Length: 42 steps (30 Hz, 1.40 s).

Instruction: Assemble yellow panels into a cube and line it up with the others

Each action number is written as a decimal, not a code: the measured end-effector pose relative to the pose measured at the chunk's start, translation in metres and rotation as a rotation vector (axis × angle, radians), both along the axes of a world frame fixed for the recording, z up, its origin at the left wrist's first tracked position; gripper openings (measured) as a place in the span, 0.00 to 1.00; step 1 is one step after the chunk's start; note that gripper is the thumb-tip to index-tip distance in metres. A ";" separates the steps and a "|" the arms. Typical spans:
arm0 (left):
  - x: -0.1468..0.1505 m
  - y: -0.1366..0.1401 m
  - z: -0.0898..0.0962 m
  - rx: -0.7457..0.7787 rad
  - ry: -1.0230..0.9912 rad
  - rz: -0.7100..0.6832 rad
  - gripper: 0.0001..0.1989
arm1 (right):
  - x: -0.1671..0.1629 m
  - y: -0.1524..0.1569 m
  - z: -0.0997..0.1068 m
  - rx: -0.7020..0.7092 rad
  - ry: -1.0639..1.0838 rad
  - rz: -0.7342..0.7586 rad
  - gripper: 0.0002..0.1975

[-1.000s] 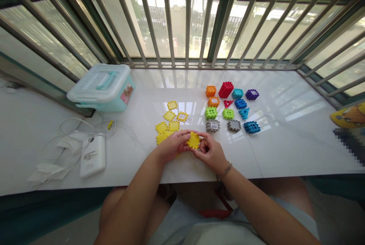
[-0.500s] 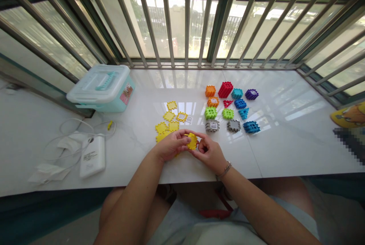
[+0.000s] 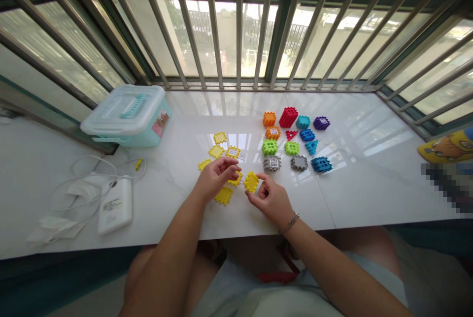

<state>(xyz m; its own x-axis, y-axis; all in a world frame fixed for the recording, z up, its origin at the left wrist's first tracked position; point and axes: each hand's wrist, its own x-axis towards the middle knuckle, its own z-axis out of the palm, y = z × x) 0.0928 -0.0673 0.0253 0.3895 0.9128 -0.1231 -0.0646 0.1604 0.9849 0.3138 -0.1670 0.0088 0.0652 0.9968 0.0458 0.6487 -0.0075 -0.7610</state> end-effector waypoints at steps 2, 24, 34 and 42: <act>-0.007 0.005 0.001 0.128 0.140 0.101 0.31 | 0.003 -0.009 0.007 -0.082 -0.198 -0.016 0.28; 0.042 0.004 -0.028 0.803 1.077 -0.170 0.29 | 0.008 -0.047 0.026 -0.251 -0.806 -0.116 0.23; -0.003 0.024 -0.032 0.734 1.228 -0.061 0.27 | -0.014 -0.035 0.029 -0.275 -0.807 -0.084 0.21; -0.026 0.035 -0.023 0.735 1.225 0.069 0.22 | -0.048 -0.008 0.036 -0.335 -0.756 -0.084 0.24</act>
<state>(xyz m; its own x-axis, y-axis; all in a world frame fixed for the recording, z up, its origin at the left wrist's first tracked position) 0.0667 -0.0321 0.0023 0.3378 0.9280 0.1574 0.8855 -0.3700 0.2811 0.2659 -0.1746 0.0445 0.2112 0.9586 -0.1913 0.9713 -0.2277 -0.0686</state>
